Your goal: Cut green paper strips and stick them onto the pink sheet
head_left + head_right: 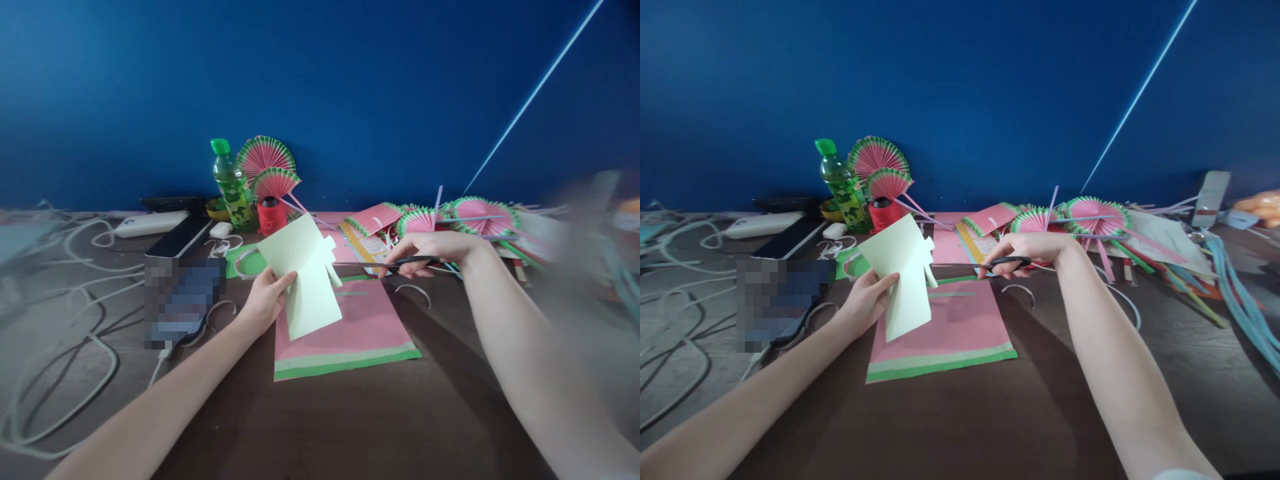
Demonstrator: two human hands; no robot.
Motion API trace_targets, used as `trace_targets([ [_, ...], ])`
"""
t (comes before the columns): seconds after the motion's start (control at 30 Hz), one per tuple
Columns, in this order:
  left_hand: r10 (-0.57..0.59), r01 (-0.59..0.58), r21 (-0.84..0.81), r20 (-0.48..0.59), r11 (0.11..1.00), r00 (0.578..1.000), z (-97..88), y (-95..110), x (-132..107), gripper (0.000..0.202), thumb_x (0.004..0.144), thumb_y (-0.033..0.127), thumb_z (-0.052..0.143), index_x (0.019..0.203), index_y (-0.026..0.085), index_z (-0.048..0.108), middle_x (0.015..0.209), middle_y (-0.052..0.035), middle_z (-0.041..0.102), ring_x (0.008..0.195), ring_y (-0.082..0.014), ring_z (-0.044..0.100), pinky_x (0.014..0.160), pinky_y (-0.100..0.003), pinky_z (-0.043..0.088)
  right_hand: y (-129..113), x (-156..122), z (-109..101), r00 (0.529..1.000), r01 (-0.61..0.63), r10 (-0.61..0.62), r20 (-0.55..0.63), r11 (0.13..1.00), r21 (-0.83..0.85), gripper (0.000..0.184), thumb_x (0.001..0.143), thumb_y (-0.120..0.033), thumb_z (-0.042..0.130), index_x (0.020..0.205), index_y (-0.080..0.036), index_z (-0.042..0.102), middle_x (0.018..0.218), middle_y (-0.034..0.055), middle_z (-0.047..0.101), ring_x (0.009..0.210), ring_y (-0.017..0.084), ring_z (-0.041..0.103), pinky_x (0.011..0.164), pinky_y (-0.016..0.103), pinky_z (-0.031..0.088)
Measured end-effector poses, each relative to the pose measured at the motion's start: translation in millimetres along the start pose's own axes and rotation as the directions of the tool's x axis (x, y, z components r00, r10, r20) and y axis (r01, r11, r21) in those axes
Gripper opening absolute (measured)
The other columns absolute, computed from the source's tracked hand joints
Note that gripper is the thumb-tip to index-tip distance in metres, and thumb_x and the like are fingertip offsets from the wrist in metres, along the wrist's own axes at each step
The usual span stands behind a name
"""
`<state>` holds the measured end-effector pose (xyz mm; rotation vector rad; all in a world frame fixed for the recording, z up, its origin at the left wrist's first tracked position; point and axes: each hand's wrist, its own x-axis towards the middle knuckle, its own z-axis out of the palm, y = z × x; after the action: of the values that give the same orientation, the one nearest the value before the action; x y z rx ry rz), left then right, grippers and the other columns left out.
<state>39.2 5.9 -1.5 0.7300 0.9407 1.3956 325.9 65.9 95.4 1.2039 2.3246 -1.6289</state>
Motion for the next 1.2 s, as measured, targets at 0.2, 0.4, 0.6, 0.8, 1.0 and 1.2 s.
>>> trace_targets([
  [0.2,0.038,-0.039,0.039,0.023,0.998,0.999,-0.3,-3.8,0.5,0.035,0.055,0.017,0.074,0.087,0.014,0.059,0.083,-0.0055,0.07,0.078,-0.0174,0.065,0.072,-0.025,0.051,-2.5,1.2,2.7,1.0,-0.014,0.014,0.019,1.0,0.018,0.042,0.07,-0.037,0.064,0.103,-0.012,0.065,0.058,-0.0023,0.047,0.044,0.003,0.037,0.038,0.018,0.028],
  [0.4,0.057,-0.063,0.113,0.054,0.992,0.997,-1.6,-4.7,-0.9,0.035,0.058,0.02,0.073,0.089,0.014,0.059,0.083,-0.0035,0.069,0.077,-0.0161,0.063,0.073,-0.026,0.049,-4.7,1.9,4.9,0.999,-0.031,0.031,0.009,1.0,-0.003,0.042,0.07,-0.039,0.064,0.102,-0.013,0.065,0.058,-0.002,0.046,0.046,0.004,0.037,0.039,0.019,0.028],
  [0.6,0.07,-0.08,0.181,0.063,0.98,0.996,-2.3,-5.2,-2.4,0.037,0.059,0.023,0.073,0.092,0.015,0.058,0.086,-0.0032,0.068,0.077,-0.0161,0.062,0.072,-0.027,0.048,-7.7,7.2,7.2,0.999,-0.017,0.018,0.039,1.0,-0.012,0.044,0.068,-0.04,0.065,0.101,-0.01,0.066,0.058,-0.0008,0.05,0.045,0.004,0.038,0.039,0.019,0.03],
  [0.8,0.076,-0.092,0.214,0.081,0.972,0.994,-3.5,-6.4,-2.6,0.037,0.06,0.024,0.072,0.093,0.015,0.059,0.082,-0.0038,0.067,0.076,-0.0168,0.062,0.07,-0.028,0.049,-5.5,11.1,7.5,0.998,-0.028,0.03,0.048,0.999,-0.042,0.046,0.069,-0.039,0.065,0.105,-0.01,0.065,0.061,-0.0004,0.053,0.045,0.003,0.038,0.04,0.019,0.032],
  [1.0,0.074,-0.093,0.224,0.09,0.97,0.993,-3.4,-5.7,-3.4,0.036,0.061,0.024,0.071,0.094,0.015,0.059,0.083,-0.0037,0.067,0.075,-0.0166,0.062,0.07,-0.028,0.049,-4.0,12.1,7.5,0.997,-0.031,0.035,0.075,0.998,-0.049,0.047,0.069,-0.04,0.064,0.105,-0.01,0.065,0.061,0.0001,0.055,0.044,0.004,0.039,0.041,0.02,0.032],
  [1.2,0.074,-0.091,0.209,0.088,0.974,0.993,-4.3,-6.6,-2.2,0.037,0.061,0.023,0.071,0.095,0.016,0.06,0.084,-0.0031,0.067,0.074,-0.0158,0.061,0.069,-0.026,0.049,-3.1,11.2,6.6,0.997,-0.019,0.023,0.072,0.998,-0.057,0.048,0.068,-0.043,0.065,0.104,-0.011,0.065,0.062,0.0002,0.054,0.044,0.004,0.039,0.041,0.02,0.031],
])
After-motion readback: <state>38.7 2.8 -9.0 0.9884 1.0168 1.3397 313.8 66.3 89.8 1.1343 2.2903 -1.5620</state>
